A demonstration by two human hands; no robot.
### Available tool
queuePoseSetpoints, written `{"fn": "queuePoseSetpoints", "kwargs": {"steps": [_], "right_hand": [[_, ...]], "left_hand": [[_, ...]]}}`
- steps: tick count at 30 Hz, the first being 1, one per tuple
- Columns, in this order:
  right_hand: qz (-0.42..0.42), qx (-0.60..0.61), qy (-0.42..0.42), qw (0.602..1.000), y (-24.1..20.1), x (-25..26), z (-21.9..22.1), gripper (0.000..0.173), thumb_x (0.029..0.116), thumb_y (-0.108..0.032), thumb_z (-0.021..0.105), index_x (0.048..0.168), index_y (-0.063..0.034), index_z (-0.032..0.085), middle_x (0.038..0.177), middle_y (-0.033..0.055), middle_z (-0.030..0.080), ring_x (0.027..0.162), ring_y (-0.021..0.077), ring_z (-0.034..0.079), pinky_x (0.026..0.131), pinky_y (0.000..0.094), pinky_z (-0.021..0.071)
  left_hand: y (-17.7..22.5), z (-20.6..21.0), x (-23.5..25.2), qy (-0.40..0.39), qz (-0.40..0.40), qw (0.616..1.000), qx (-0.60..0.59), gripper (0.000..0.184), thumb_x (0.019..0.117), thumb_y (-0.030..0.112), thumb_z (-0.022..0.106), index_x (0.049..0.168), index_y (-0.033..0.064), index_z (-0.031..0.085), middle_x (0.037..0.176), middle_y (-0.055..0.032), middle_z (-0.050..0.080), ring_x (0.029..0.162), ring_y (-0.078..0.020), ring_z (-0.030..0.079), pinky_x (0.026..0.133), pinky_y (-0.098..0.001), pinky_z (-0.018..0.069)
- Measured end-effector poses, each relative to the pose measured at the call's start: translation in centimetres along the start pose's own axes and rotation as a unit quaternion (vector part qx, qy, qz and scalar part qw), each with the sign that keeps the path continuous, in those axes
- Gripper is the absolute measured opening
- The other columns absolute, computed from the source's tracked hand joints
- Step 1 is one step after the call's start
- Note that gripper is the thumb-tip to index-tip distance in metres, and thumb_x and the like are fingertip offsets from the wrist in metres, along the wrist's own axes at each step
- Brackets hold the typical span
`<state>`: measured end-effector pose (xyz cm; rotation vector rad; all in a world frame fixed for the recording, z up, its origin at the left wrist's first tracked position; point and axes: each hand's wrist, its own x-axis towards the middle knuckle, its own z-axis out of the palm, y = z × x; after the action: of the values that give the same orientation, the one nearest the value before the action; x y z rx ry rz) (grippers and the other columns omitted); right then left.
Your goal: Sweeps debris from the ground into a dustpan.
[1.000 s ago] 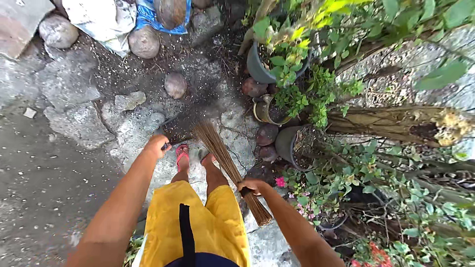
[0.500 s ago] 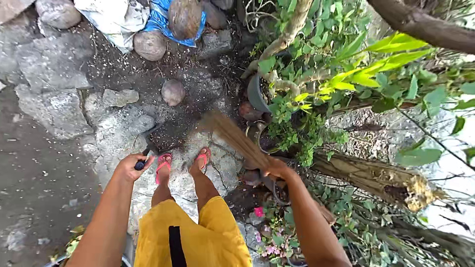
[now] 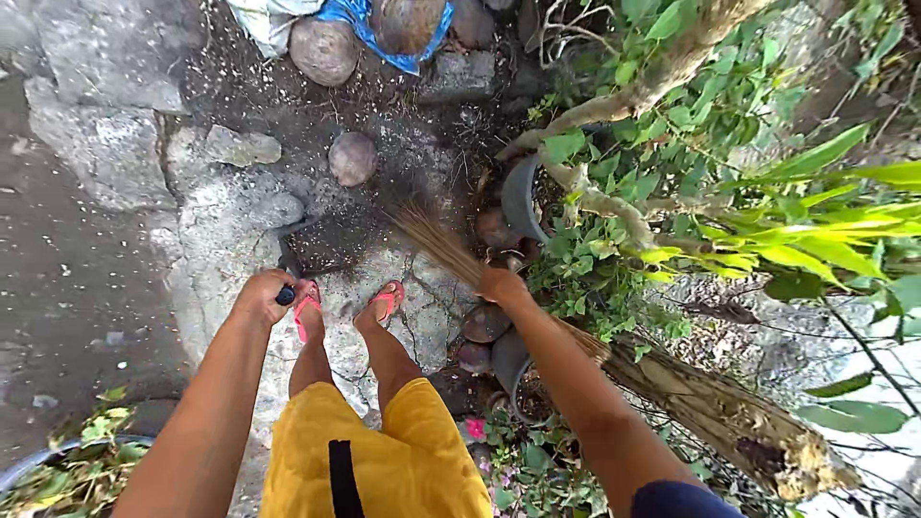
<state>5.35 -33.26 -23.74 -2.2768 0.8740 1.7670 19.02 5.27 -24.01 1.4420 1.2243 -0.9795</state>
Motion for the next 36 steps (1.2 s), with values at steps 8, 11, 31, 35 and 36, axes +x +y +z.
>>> {"fn": "queuePoseSetpoints", "kwargs": {"steps": [8,11,31,35,36], "right_hand": [[0.075,0.029,0.068,0.994,2.9,2.2,-1.8,0.079,0.0843,-0.039,0.081,0.147,-0.0027,0.049,0.136,0.0335,0.057,0.125,0.0553,0.054,0.096,0.0776,0.0424],[0.01,-0.016,-0.014,1.0,-4.0,2.3,1.4,0.093,0.0742,-0.033,0.09,0.151,-0.0051,0.044,0.137,0.0303,0.057,0.126,0.0506,0.055,0.096,0.0733,0.0452],[-0.032,0.041,-0.061,0.997,-12.3,-9.9,9.2,0.087,0.0841,-0.02,0.08,0.158,-0.0169,0.035,0.128,0.0315,0.062,0.117,0.0543,0.059,0.091,0.0754,0.0457],[0.111,0.125,-0.001,0.986,-5.7,-8.1,11.3,0.09,0.0784,-0.024,0.085,0.155,-0.0142,0.04,0.129,0.0345,0.06,0.118,0.0564,0.058,0.092,0.0774,0.0444],[0.141,0.138,0.02,0.98,-6.1,-7.7,12.0,0.089,0.0764,-0.024,0.085,0.154,-0.0132,0.042,0.129,0.0342,0.061,0.118,0.0563,0.058,0.091,0.0773,0.045]], "left_hand": [[0.9,-1.2,1.6,-0.008,-0.045,0.999,0.029,0.014,0.0983,0.004,0.05,0.112,0.0061,0.052,0.079,-0.0053,0.058,0.057,-0.0087,0.056,0.052,-0.0196,0.0502],[1.1,-1.8,2.5,-0.022,-0.051,0.997,0.048,0.007,0.0991,0.004,0.048,0.104,0.0084,0.051,0.07,-0.002,0.052,0.052,-0.0075,0.052,0.049,-0.0187,0.0472],[2.2,-6.9,4.6,-0.115,-0.043,0.99,0.074,0.011,0.0934,-0.002,0.049,0.1,0.0079,0.05,0.067,-0.0042,0.053,0.048,-0.0086,0.051,0.044,-0.0186,0.0441],[1.6,-7.0,4.1,-0.111,-0.038,0.989,0.089,0.011,0.0945,-0.001,0.048,0.099,0.0084,0.05,0.07,-0.0038,0.052,0.051,-0.0092,0.05,0.047,-0.0197,0.0441],[1.3,-6.8,3.9,-0.106,-0.04,0.989,0.095,0.01,0.0947,0.0,0.048,0.1,0.0086,0.05,0.072,-0.0037,0.052,0.053,-0.0096,0.05,0.048,-0.0204,0.0448]]}}
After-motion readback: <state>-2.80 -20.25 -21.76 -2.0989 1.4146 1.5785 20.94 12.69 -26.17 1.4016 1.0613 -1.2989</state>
